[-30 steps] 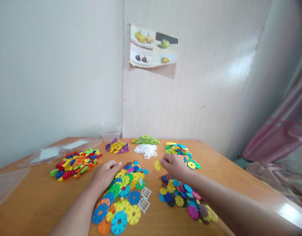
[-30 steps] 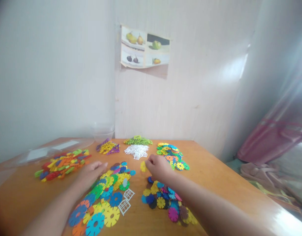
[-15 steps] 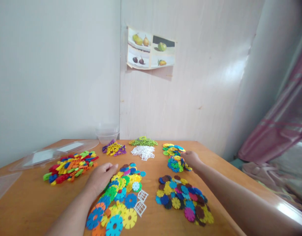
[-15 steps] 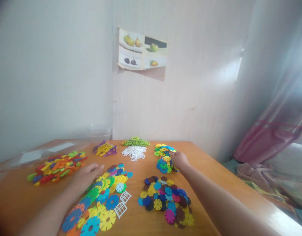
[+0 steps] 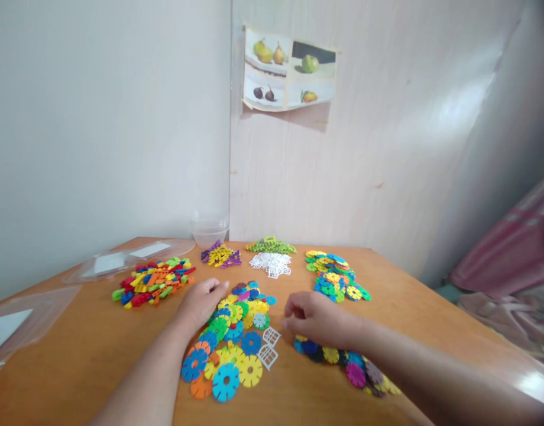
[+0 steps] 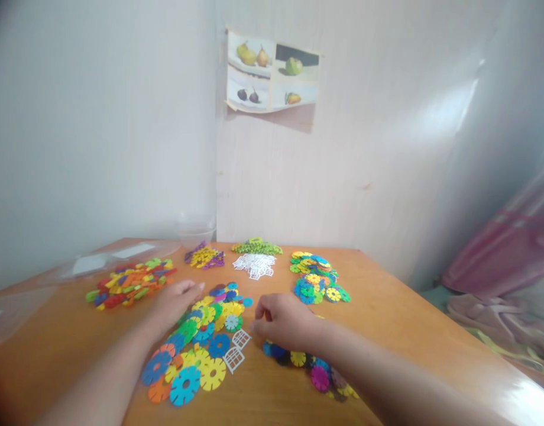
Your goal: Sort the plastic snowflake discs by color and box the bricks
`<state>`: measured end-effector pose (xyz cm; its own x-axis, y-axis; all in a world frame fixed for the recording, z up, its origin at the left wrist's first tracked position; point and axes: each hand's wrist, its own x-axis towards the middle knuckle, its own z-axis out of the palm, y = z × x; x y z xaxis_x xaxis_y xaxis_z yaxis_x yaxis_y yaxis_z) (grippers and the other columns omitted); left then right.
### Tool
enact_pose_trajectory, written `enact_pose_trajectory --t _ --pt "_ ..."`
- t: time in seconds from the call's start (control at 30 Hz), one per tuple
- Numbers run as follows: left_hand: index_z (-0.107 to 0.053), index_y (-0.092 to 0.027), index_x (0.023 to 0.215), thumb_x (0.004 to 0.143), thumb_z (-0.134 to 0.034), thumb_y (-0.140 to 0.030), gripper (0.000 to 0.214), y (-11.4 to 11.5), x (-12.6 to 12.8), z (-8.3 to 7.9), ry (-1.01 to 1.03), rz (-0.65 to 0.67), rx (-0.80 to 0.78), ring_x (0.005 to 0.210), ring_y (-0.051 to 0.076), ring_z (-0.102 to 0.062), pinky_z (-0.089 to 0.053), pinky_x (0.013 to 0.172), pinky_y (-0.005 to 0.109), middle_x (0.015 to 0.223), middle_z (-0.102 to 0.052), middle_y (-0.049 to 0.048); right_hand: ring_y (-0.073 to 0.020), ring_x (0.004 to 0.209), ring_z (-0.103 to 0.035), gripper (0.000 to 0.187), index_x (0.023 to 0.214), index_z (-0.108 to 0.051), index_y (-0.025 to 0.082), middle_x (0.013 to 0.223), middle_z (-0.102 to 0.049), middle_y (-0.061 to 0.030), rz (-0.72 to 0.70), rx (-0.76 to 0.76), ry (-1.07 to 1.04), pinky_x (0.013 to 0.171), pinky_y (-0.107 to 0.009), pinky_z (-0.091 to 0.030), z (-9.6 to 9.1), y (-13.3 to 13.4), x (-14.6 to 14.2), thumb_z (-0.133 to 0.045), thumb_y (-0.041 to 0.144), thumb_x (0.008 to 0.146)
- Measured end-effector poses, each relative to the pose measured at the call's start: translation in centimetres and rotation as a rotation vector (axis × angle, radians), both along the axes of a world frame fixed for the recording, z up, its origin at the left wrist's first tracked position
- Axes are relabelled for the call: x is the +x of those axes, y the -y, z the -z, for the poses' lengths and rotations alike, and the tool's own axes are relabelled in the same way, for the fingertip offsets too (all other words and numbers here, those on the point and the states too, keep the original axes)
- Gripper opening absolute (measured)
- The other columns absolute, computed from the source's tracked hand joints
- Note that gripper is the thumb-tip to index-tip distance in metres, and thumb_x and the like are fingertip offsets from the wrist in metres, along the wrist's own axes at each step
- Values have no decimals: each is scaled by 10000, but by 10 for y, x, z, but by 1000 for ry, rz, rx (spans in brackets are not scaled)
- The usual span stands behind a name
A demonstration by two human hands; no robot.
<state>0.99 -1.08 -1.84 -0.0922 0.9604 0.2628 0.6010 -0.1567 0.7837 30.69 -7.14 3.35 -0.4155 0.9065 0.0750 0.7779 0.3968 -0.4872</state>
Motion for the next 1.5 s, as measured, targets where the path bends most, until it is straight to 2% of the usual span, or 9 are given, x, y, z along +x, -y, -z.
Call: enact_pose_trajectory --t 0.17,0.3,0.5,0.63,0.77,0.97,1.23,1.4,1.5 --pt "-512 -198 602 797 -516 -637 481 4 3 -3 11 1 4 587 151 -477 -288 561 253 541 -499 -37 -141 683 -581 303 964 -727 274 856 -710 2 -110 -22 144 566 -224 -329 0 32 -30 -653 491 766" --pt "-502 -195 598 806 -506 -631 483 6 5 -4 5 0 11 584 149 -470 -278 561 256 546 -496 -34 -147 706 -596 283 973 -713 268 870 -711 -2 -154 -86 142 561 -221 -340 2 32 -37 -636 439 761" --pt "-486 -197 609 818 -491 -637 487 2 3 0 -18 -7 12 595 153 -481 -281 558 252 557 -482 -36 -113 630 -527 308 854 -665 237 760 -652 32 -75 -238 94 499 -194 -300 -7 27 -37 -756 434 636" --pt "-481 -200 610 813 -503 -633 479 -1 1 2 -11 -2 14 600 156 -491 -290 562 250 560 -486 -36 -66 533 -445 230 779 -635 199 621 -570 61 -40 -371 -142 478 -170 -292 4 0 -34 -759 362 675" --pt "-454 -205 605 809 -520 -606 455 0 1 2 -2 -5 16 576 147 -470 -299 566 250 557 -471 -45 -54 393 -377 156 713 -556 180 507 -494 66 194 -434 -530 391 -175 -259 10 -55 -30 -680 259 764" --pt "-455 -204 602 817 -510 -606 459 -4 0 7 -18 -4 44 577 142 -458 -299 571 251 563 -467 -45 -68 530 -571 118 786 -473 197 640 -594 28 336 -293 -673 523 -171 -463 -6 -101 -24 -577 167 832" --pt "-468 -202 604 812 -516 -618 468 -3 0 7 0 -7 31 580 145 -468 -281 558 247 558 -465 -44 -92 497 -520 118 690 -592 180 541 -548 51 235 -266 -362 460 -193 -333 9 -59 -21 -708 169 676" --pt "-477 -200 607 810 -524 -606 457 0 1 6 22 0 25 589 148 -470 -275 555 243 559 -476 -39 -124 623 -557 261 765 -674 216 701 -656 23 -7 -128 134 506 -213 -323 5 -28 -24 -743 453 680" --pt "-476 -201 614 824 -510 -603 455 -1 0 7 6 -2 23 586 147 -474 -278 555 243 559 -477 -39 -142 632 -567 368 767 -672 232 727 -669 16 -53 -89 266 499 -227 -301 5 -19 -29 -710 586 672"
